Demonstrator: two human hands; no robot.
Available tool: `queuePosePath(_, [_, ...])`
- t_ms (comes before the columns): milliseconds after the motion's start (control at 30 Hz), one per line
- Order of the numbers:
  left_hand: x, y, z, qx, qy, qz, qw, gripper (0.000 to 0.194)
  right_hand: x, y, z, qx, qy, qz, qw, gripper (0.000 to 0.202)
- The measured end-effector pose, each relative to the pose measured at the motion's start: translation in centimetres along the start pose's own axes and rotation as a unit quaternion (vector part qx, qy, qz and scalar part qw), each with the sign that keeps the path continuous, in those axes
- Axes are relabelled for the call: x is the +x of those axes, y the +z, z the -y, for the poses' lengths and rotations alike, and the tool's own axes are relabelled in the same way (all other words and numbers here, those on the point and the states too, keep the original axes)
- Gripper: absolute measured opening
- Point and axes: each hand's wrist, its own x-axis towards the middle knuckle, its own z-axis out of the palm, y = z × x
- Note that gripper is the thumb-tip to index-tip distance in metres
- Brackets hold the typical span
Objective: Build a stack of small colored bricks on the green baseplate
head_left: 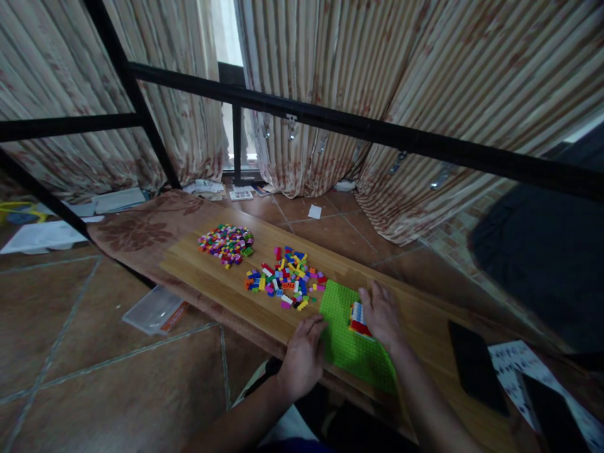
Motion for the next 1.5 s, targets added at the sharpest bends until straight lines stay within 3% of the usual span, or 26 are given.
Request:
queuePosePath(167, [0.0,-0.5,-0.3,-0.026,-0.003,0.01,1.0,0.044,0.4,2.3,0.5,-0.067,-0.015,0.047,0.997,0.062])
queuePosePath(400, [0.6,-1.0,-0.5,-0.047,-0.028,0.008,0.998,0.04,0.1,2.1,1.0,-0.1,0.003,0.073,0.992,0.066])
queuePosePath(533, [1.8,-1.8,0.3,-0.024,-0.005,-0.004,1.0,0.037,0.2,2.1,0.9,-0.11,0.009,0.082,0.99,0.065])
queuePosePath(633, [2.6,-2.6,1.5,0.007,0.019,-0.009,1.0,0.032,0.1,2.0,0.3,-0.1,-0.004,0.071,0.992,0.06])
queuePosePath(733, [2.9,-3.5,2.8,0.023,0.031,-0.026,0.999,0.031,-0.1,1.6,0.1,-0.079,-0.038,0.018,0.996,0.053])
queuePosePath(867, [2.8,-4.6,3.7,0.016,0.033,-0.041,0.998,0.03,-0.3,1.6,2.4,-0.044,-0.133,-0.016,0.99,0.039])
queuePosePath(933, [2.8,-4.9,3.8,0.002,0.035,-0.041,0.999,0.029,-0.2,2.0,4.5,0.002,-0.177,0.01,0.984,0.035])
queuePosePath(1133, [3.1,-5.5,3.7,-0.044,0.039,-0.038,0.998,0.027,0.3,4.9,9.5,0.089,-0.204,0.1,0.97,0.038])
queuePosePath(1367, [3.1,-5.3,4.0,-0.046,0.033,-0.04,0.998,0.031,0.7,6.0,10.1,0.116,-0.206,0.117,0.965,0.036])
queuePosePath(1500, [3.2,-5.2,4.0,-0.039,0.036,-0.04,0.998,0.031,0.1,5.6,10.2,0.165,-0.161,0.102,0.968,0.034])
